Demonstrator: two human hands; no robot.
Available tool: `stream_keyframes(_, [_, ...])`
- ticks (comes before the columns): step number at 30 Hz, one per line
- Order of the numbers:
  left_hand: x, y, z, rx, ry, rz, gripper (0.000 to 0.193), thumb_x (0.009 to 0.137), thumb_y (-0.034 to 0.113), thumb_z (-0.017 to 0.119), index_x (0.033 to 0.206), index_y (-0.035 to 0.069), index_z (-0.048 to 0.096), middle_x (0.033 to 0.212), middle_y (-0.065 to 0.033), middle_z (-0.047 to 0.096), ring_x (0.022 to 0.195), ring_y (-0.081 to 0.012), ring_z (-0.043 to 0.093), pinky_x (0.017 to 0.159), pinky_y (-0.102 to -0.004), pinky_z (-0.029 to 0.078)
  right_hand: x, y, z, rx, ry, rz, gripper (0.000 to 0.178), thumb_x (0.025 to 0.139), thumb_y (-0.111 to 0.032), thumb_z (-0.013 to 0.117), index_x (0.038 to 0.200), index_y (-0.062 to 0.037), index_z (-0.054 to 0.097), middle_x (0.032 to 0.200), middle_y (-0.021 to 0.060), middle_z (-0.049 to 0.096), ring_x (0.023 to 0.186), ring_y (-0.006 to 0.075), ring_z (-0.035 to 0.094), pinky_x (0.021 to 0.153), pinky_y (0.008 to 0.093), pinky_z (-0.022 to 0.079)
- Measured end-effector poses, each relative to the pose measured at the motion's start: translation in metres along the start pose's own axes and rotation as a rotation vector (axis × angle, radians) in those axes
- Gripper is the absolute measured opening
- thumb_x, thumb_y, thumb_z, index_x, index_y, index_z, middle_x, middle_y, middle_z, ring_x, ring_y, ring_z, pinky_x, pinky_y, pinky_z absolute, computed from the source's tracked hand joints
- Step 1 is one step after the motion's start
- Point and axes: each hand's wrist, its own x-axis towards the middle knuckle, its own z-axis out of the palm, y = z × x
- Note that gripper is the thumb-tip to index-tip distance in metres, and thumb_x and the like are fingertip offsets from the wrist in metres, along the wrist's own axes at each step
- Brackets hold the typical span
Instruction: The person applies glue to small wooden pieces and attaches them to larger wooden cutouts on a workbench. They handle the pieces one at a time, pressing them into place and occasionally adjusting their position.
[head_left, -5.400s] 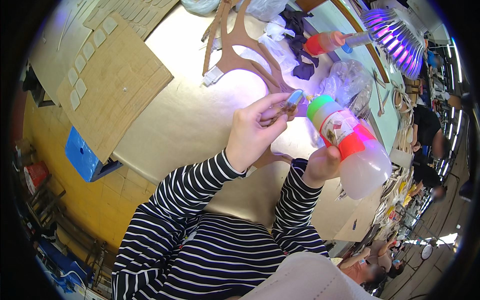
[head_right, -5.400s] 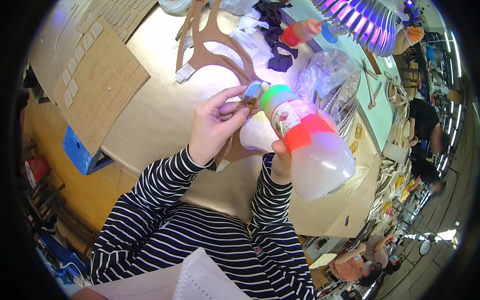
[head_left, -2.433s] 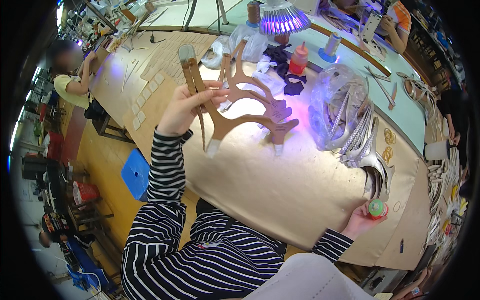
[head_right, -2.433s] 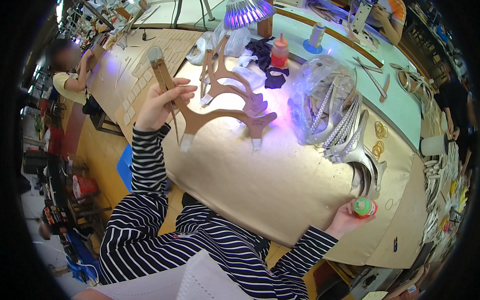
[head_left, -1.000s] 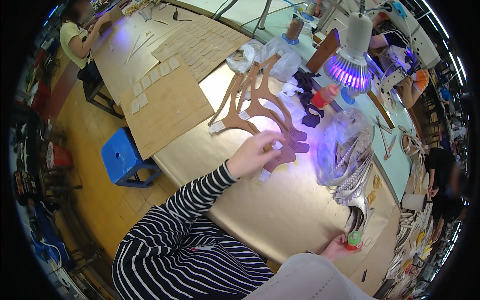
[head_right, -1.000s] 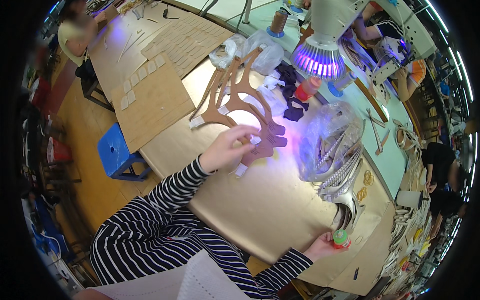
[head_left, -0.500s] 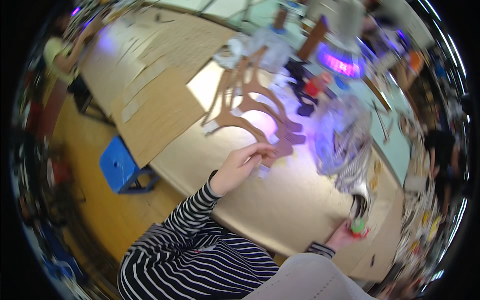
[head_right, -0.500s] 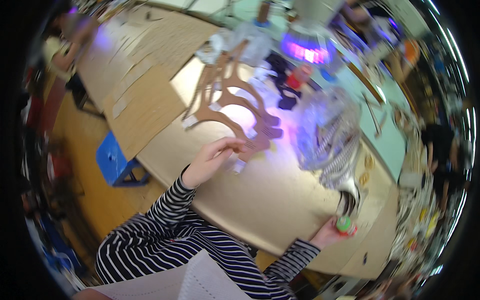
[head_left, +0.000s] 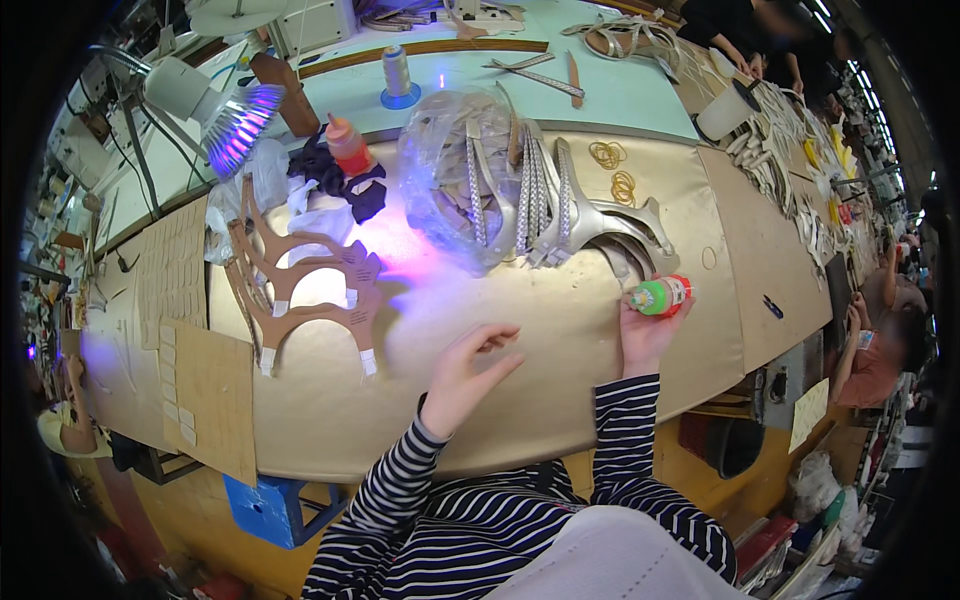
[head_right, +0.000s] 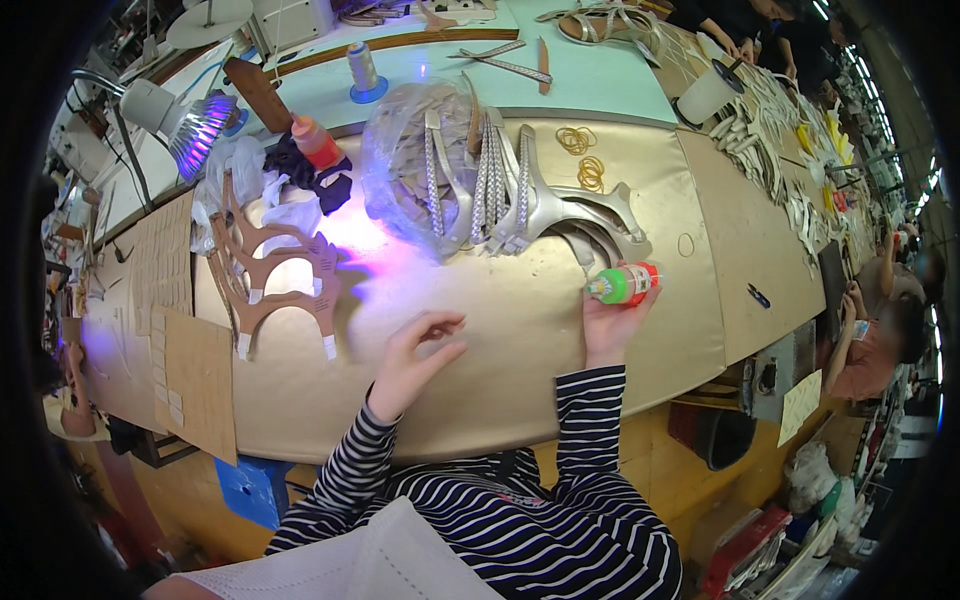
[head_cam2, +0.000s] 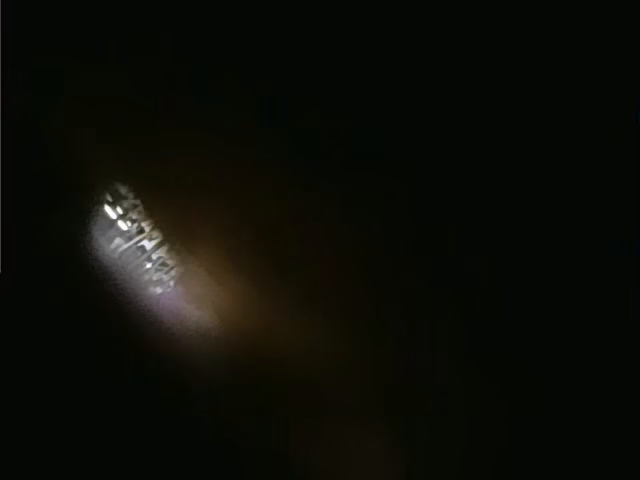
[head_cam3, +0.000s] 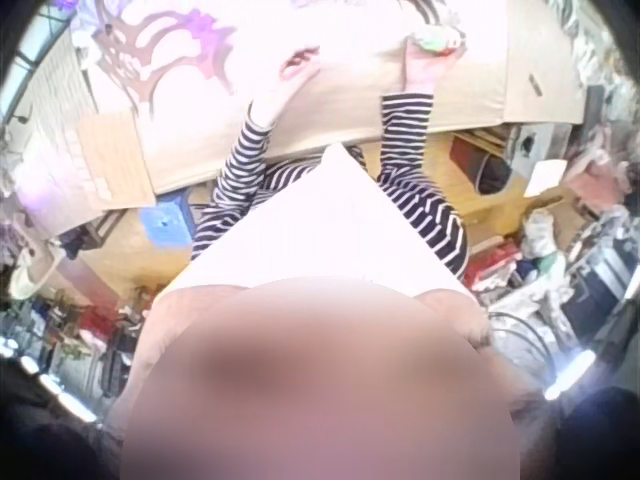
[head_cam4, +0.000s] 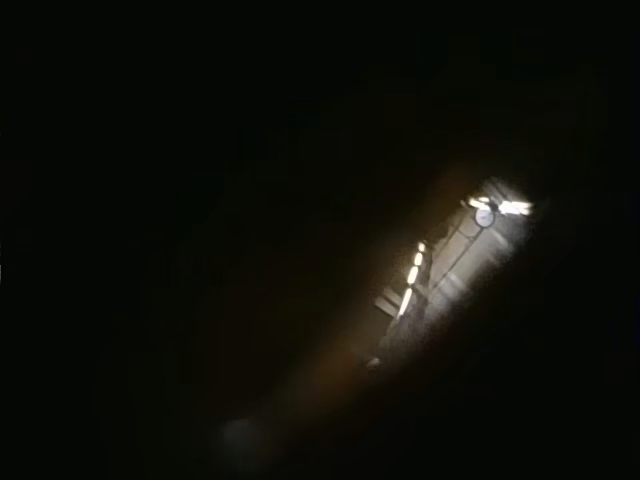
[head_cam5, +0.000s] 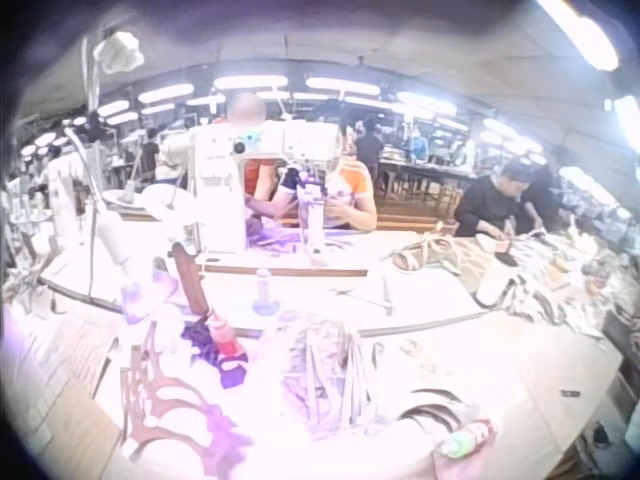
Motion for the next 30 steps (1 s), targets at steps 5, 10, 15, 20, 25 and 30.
stream_keyframes(5, [0.077, -0.003, 0.042, 0.083, 0.017, 0.175, 0.032, 0.083, 0.015, 0.067, 0.111, 0.002, 0.060, 0.111, -0.0123, 0.060, 0.102, -0.0259, 0.058, 0.088, -0.0353, 0.046, 0.003, -0.009, -0.004, 0.170, -0.136, 0.153, 0.066, 0.081, -0.060, 0.062, 0.110, -0.0013, 0.053, 0.082, 0.0035, 0.050, 0.066, 0.0134, 0.037, 0.061, 0.0269, 0.032])
stream_keyframes(10, [0.162, -0.011, 0.082, 0.334, 0.069, 0.324, 0.043, 0.082, 0.019, 0.067, 0.119, 0.001, 0.055, 0.122, -0.0190, 0.053, 0.113, -0.0335, 0.051, 0.096, -0.0423, 0.042, 0.000, -0.012, -0.006, 0.297, -0.433, 0.274, 0.069, 0.079, -0.065, 0.059, 0.112, -0.0048, 0.053, 0.083, 0.0027, 0.047, 0.068, 0.0140, 0.037, 0.062, 0.0281, 0.032])
stream_keyframes(15, [0.229, -0.004, 0.114, 0.701, 0.353, 0.257, 0.060, 0.078, 0.026, 0.070, 0.131, 0.009, 0.047, 0.122, -0.0197, 0.049, 0.109, -0.0358, 0.046, 0.094, -0.0432, 0.041, -0.006, -0.001, -0.002, 0.142, -0.550, 0.272, 0.076, 0.072, -0.071, 0.062, 0.112, -0.0068, 0.053, 0.081, 0.0030, 0.048, 0.069, 0.0147, 0.038, 0.062, 0.0287, 0.032])
stream_keyframes(20, [0.266, -0.004, 0.117, 1.035, 0.303, -0.040, 0.067, 0.077, 0.024, 0.069, 0.137, 0.020, 0.041, 0.118, -0.0112, 0.053, 0.114, -0.0259, 0.045, 0.083, -0.0397, 0.042, -0.008, 0.013, -0.010, 0.038, -0.754, 0.335, 0.081, 0.068, -0.072, 0.066, 0.120, -0.0109, 0.052, 0.080, 0.0035, 0.049, 0.069, 0.0154, 0.040, 0.065, 0.0303, 0.033])
stream_keyframes(25, [0.249, 0.010, 0.099, 0.759, 0.301, 0.111, 0.068, 0.074, 0.008, 0.061, 0.137, 0.005, 0.036, 0.100, -0.0166, 0.062, 0.104, -0.0328, 0.055, 0.080, -0.0433, 0.048, -0.002, 0.016, -0.014, 0.167, -1.109, 0.461, 0.088, 0.064, -0.071, 0.070, 0.128, -0.0156, 0.048, 0.085, 0.0077, 0.054, 0.073, 0.0173, 0.044, 0.068, 0.0316, 0.032])
stream_keyframes(30, [0.183, 0.024, 0.075, 0.133, 0.259, 0.255, 0.061, 0.076, 0.000, 0.049, 0.136, -0.004, 0.035, 0.100, -0.0307, 0.060, 0.096, -0.0433, 0.057, 0.086, -0.0466, 0.044, -0.016, -0.014, -0.023, 0.212, -1.296, 0.415, 0.086, 0.068, -0.063, 0.072, 0.137, -0.0228, 0.042, 0.088, 0.0108, 0.058, 0.076, 0.0194, 0.045, 0.071, 0.0325, 0.032])
